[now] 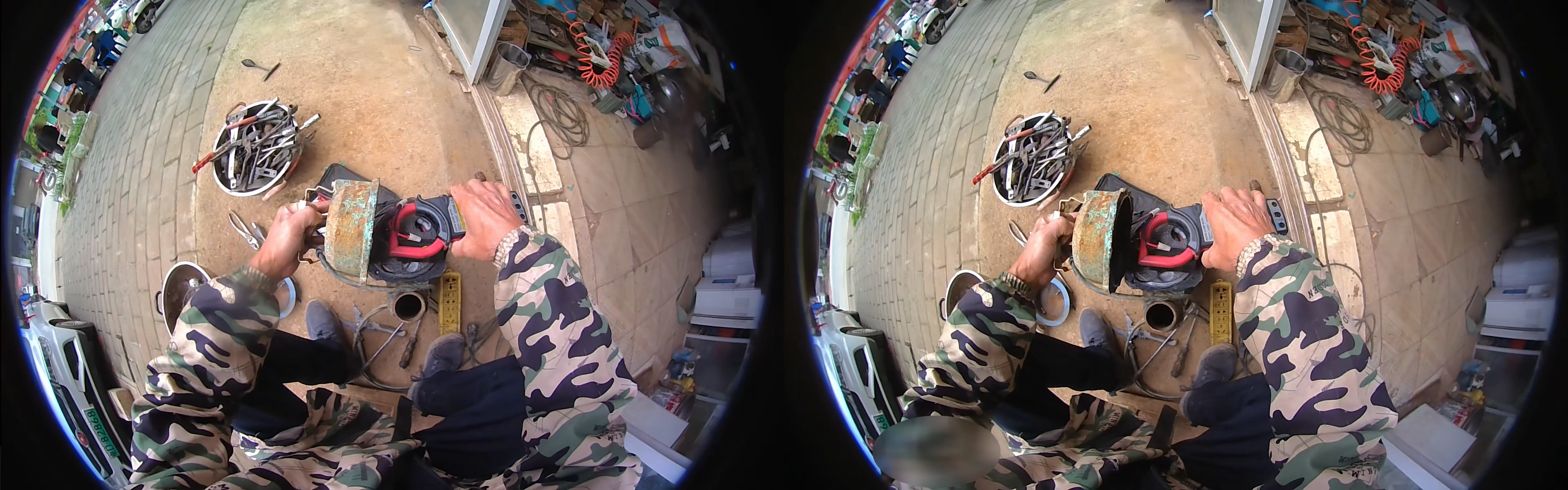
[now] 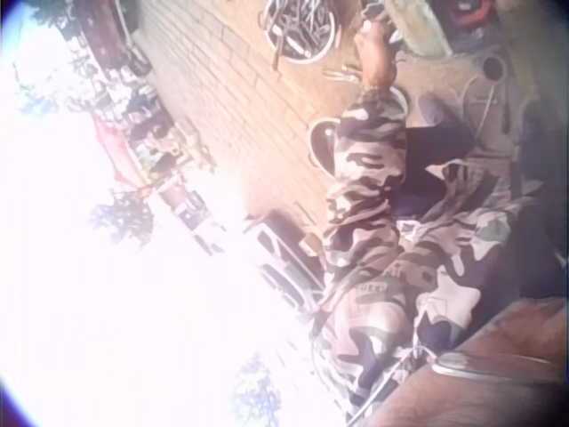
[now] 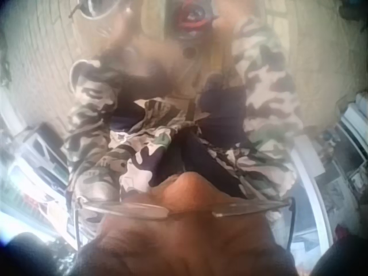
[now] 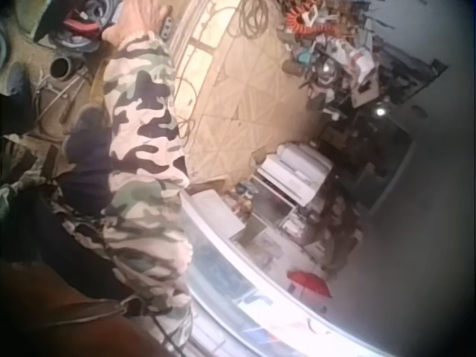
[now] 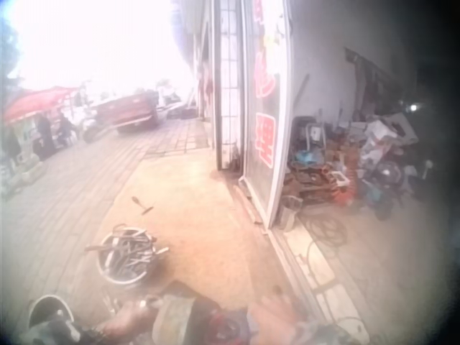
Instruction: The person sits on the ground and uses a clamp multimeter to test a cylindrical electrical component. They repeatedly clamp the meter onto the component, observe the display, and adjust the component's position.
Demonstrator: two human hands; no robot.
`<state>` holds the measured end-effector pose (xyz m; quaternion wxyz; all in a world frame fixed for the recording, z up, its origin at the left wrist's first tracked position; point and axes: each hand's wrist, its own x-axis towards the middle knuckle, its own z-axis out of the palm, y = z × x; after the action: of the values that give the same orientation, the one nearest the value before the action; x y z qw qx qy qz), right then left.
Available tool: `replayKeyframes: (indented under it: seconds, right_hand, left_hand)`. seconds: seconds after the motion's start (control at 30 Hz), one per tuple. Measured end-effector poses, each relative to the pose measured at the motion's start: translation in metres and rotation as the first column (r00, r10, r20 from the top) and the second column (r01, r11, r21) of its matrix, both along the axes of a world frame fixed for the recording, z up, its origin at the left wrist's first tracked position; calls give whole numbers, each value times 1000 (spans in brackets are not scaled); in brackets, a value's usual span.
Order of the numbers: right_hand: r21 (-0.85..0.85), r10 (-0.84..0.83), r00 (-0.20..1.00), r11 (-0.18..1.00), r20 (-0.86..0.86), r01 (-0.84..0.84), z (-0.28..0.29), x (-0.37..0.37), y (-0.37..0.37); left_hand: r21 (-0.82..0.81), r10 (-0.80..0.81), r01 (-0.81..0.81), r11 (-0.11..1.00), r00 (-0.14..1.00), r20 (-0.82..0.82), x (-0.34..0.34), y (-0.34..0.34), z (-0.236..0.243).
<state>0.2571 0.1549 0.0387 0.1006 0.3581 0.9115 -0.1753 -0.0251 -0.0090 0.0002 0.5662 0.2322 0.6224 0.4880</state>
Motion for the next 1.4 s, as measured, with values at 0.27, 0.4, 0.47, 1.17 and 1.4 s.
replayKeyframes:
  seconds: [0.27, 0.4, 0.47, 1.17, 1.4]
  right_hand:
    - [49, -9, 993, 999, -114, 15, -24, 0, 6]
    - [4, 19, 996, 1000, -88, -19, -24, -3, 14]
    - [18, 46, 989, 999, -143, -44, -26, -11, 17]
    - [-102, -297, 903, 955, -311, 279, -36, 120, 53]
    - [-45, -33, 982, 999, -185, 25, -57, 74, 63]
  left_hand:
    - [-4, -21, 21, 1000, 1000, -2, 4, 3, 5]
    - [3, -44, 44, 999, 999, -12, 4, 5, 13]
    - [3, -46, 46, 999, 999, -24, -1, 1, 21]
    - [-38, -65, 64, 997, 998, -23, -3, 2, 14]
    - [-65, -111, 107, 992, 992, -53, 12, 14, 19]
